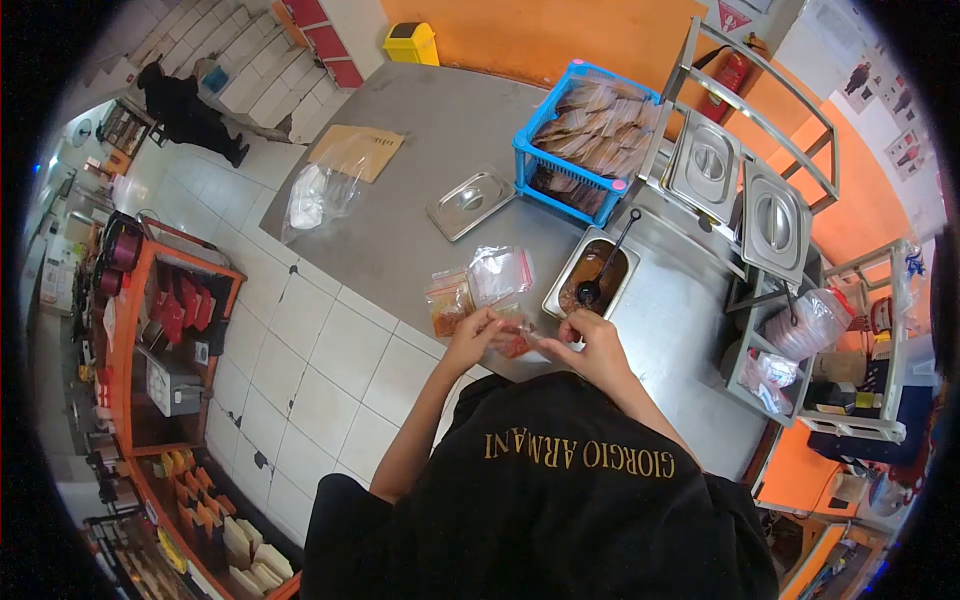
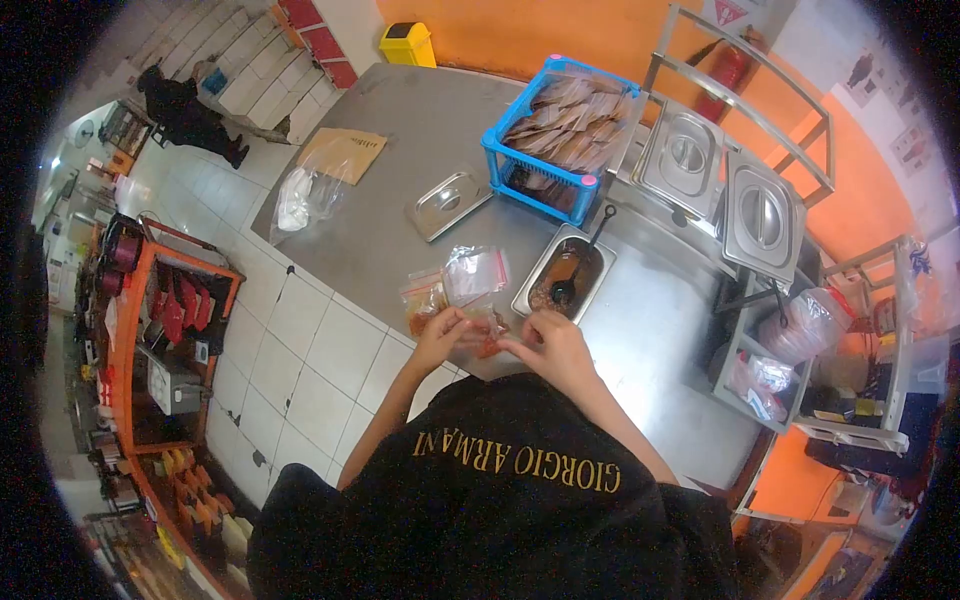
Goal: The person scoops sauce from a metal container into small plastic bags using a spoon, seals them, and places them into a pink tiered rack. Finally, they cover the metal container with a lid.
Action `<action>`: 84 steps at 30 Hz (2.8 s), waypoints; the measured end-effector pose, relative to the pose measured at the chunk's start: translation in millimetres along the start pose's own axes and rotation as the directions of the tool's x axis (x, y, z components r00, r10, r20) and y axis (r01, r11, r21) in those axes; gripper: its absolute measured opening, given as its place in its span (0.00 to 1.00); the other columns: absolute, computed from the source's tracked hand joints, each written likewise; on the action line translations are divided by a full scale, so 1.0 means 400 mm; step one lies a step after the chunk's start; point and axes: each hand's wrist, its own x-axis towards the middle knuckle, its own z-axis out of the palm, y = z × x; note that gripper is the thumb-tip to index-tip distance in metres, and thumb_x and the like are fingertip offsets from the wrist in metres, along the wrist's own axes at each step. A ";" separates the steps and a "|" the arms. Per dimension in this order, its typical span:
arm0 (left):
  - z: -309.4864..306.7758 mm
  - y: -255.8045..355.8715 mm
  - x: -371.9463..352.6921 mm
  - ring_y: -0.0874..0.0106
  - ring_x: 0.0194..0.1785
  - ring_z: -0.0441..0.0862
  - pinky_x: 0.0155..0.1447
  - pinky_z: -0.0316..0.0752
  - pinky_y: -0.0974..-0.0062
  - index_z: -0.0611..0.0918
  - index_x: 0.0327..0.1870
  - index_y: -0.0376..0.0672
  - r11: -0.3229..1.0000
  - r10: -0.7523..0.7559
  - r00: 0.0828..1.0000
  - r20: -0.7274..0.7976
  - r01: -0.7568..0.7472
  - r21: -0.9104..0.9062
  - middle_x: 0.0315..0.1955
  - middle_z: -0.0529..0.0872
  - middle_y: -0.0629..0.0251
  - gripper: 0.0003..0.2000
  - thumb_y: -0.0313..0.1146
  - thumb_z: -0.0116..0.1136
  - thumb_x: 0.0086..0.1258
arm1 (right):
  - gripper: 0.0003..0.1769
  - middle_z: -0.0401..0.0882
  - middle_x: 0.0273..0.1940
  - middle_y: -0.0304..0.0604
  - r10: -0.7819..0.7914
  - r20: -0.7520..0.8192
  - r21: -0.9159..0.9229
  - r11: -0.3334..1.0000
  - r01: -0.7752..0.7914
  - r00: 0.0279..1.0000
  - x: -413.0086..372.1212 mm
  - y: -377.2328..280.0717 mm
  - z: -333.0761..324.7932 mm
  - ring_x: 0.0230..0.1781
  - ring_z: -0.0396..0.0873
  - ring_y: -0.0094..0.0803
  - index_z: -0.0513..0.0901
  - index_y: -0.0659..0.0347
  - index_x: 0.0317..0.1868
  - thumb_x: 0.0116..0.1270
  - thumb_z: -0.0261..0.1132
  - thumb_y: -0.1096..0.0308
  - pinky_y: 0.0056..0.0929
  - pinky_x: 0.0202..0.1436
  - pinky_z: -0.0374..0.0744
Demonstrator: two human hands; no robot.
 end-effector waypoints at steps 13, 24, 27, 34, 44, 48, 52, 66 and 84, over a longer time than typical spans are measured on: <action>-0.002 -0.105 0.095 0.51 0.47 0.73 0.50 0.71 0.62 0.75 0.39 0.36 0.231 0.643 0.763 -0.075 -0.099 0.968 0.42 0.73 0.49 0.09 0.29 0.57 0.60 | 0.14 0.74 0.25 0.45 0.151 0.055 -0.020 0.988 -0.150 0.987 -0.087 0.033 0.012 0.24 0.75 0.38 0.75 0.63 0.26 0.58 0.66 0.61 0.33 0.30 0.74; 0.007 -0.098 0.091 0.52 0.38 0.78 0.43 0.74 0.60 0.73 0.38 0.38 0.549 0.267 0.951 -0.157 -0.016 0.836 0.33 0.79 0.52 0.10 0.29 0.59 0.59 | 0.11 0.75 0.29 0.46 0.149 0.118 -0.031 0.989 -0.146 0.982 -0.085 0.039 0.027 0.27 0.77 0.41 0.76 0.62 0.29 0.60 0.64 0.63 0.36 0.32 0.75; 0.012 -0.070 0.064 0.53 0.33 0.79 0.40 0.74 0.62 0.73 0.35 0.38 0.544 0.349 0.930 -0.112 -0.104 0.833 0.26 0.80 0.54 0.09 0.29 0.60 0.58 | 0.11 0.75 0.30 0.46 0.156 0.119 -0.013 0.988 -0.156 0.981 -0.088 0.042 0.027 0.28 0.78 0.41 0.76 0.62 0.30 0.60 0.64 0.63 0.36 0.33 0.75; -0.078 -0.010 -0.025 0.55 0.31 0.80 0.38 0.74 0.65 0.75 0.32 0.37 0.656 0.316 0.948 -0.033 -0.193 0.730 0.26 0.81 0.54 0.09 0.30 0.63 0.56 | 0.09 0.75 0.31 0.47 0.111 0.142 -0.034 0.994 -0.108 0.984 -0.092 0.050 0.027 0.29 0.77 0.45 0.77 0.62 0.31 0.61 0.63 0.64 0.38 0.34 0.76; -0.083 0.067 0.079 0.57 0.49 0.75 0.52 0.71 0.63 0.79 0.40 0.38 0.230 0.635 0.771 -0.035 -0.145 0.962 0.43 0.78 0.55 0.11 0.28 0.59 0.56 | 0.08 0.75 0.32 0.48 0.085 0.179 -0.038 0.996 -0.079 0.980 -0.090 0.049 0.039 0.31 0.77 0.47 0.78 0.61 0.31 0.61 0.63 0.65 0.40 0.35 0.75; -0.043 0.003 0.195 0.59 0.50 0.75 0.52 0.72 0.64 0.81 0.41 0.42 0.117 0.554 0.799 0.232 -0.351 0.929 0.43 0.79 0.59 0.11 0.27 0.59 0.56 | 0.07 0.75 0.31 0.48 0.088 0.165 -0.033 0.996 -0.084 0.982 -0.093 0.051 0.031 0.32 0.77 0.47 0.78 0.61 0.31 0.60 0.63 0.66 0.40 0.35 0.75; -0.031 -0.022 0.251 0.60 0.48 0.76 0.52 0.72 0.65 0.82 0.40 0.43 0.052 0.469 0.857 0.214 -0.269 0.962 0.42 0.80 0.59 0.11 0.27 0.58 0.56 | 0.06 0.75 0.32 0.47 0.115 0.157 -0.021 0.993 -0.114 0.981 -0.098 0.046 0.018 0.32 0.77 0.47 0.77 0.61 0.31 0.60 0.63 0.67 0.38 0.36 0.76; 0.062 0.126 0.086 0.72 0.53 0.74 0.59 0.68 0.72 0.70 0.43 0.42 0.982 0.167 0.949 0.266 -0.137 -0.126 0.50 0.75 0.66 0.05 0.32 0.45 0.74 | 0.12 0.80 0.37 0.37 0.366 -0.141 0.624 0.754 -0.204 0.920 0.001 0.032 0.022 0.34 0.77 0.22 0.78 0.66 0.45 0.62 0.65 0.70 0.20 0.39 0.75; 0.253 0.287 -0.017 0.77 0.37 0.82 0.44 0.77 0.79 0.79 0.42 0.34 0.760 0.326 0.905 0.275 -0.424 0.493 0.34 0.84 0.62 0.11 0.31 0.60 0.63 | 0.05 0.75 0.28 0.42 0.131 -0.228 0.327 0.944 -0.051 0.965 0.007 -0.048 -0.048 0.27 0.77 0.26 0.77 0.67 0.32 0.59 0.64 0.75 0.23 0.31 0.77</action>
